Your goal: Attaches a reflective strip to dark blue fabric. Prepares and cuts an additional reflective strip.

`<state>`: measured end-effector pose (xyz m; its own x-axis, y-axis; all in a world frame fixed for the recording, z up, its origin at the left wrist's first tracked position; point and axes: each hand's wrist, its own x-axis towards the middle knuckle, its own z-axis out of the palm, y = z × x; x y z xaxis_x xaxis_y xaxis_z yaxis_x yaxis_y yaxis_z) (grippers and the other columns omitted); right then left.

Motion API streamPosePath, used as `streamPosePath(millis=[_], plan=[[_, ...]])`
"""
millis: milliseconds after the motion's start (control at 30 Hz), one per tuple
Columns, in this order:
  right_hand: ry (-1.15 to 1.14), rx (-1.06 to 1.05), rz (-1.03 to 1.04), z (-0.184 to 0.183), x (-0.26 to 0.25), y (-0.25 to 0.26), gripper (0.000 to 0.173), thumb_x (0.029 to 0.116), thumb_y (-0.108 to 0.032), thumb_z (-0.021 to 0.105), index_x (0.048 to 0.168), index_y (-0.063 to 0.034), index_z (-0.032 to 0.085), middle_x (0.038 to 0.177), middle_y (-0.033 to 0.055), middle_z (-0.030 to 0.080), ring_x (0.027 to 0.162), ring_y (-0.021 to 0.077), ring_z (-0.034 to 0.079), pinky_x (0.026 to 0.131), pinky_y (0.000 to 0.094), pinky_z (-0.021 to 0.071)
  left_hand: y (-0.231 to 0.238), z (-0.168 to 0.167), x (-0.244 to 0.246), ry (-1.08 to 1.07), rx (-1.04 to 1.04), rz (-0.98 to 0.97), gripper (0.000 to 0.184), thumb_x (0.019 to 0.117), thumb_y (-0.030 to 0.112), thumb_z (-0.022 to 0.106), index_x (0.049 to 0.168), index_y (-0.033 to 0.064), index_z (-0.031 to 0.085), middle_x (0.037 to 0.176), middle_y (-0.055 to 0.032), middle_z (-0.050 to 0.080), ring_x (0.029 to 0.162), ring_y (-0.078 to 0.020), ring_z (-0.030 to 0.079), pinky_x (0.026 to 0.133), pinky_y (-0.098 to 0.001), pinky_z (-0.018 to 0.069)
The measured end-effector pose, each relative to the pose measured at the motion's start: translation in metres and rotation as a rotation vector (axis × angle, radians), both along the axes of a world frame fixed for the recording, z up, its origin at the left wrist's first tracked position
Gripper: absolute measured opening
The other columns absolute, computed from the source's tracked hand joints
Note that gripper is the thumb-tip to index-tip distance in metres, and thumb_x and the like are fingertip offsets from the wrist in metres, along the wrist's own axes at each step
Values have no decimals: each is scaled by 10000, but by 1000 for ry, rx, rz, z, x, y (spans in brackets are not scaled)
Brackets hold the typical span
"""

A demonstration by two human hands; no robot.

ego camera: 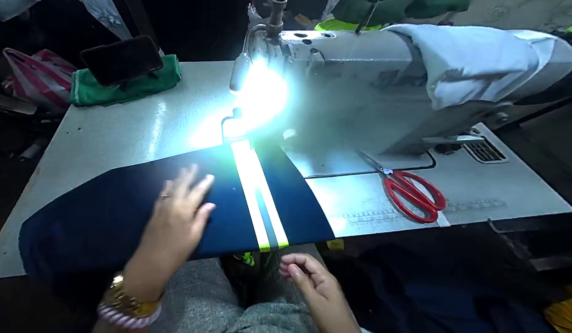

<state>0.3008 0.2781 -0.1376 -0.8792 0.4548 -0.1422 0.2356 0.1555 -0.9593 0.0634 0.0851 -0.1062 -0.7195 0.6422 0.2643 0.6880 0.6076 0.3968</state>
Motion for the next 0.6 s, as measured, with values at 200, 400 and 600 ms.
streamPosePath(millis=[200, 400, 600], plan=[[18, -85, -16, -39, -9, -12, 321, 973, -221, 652, 1181, 24, 663, 1154, 89, 700, 1111, 76, 652, 990, 253, 532, 35, -22, 20, -47, 8, -70, 520, 1029, 466, 472, 1463, 201, 585, 1592, -76, 454, 1502, -265, 382, 1211, -580, 289], [27, -370, 159, 21, -10, -36, 148, 991, -34, 614, 1108, 42, 663, 999, 60, 739, 916, 88, 716, 865, 292, 606, 30, -12, 29, -161, 122, -98, 491, 1032, 473, 488, 1436, 220, 605, 1579, -30, 472, 1497, -229, 386, 1200, -537, 339], [-56, -465, 196, 6, -17, -41, 133, 986, -104, 654, 1054, 2, 696, 942, 41, 739, 870, 85, 707, 818, 282, 594, 34, -18, 41, -169, 65, -114, 515, 981, 544, 532, 1425, 296, 617, 1604, -4, 438, 1522, -246, 336, 1207, -570, 310]])
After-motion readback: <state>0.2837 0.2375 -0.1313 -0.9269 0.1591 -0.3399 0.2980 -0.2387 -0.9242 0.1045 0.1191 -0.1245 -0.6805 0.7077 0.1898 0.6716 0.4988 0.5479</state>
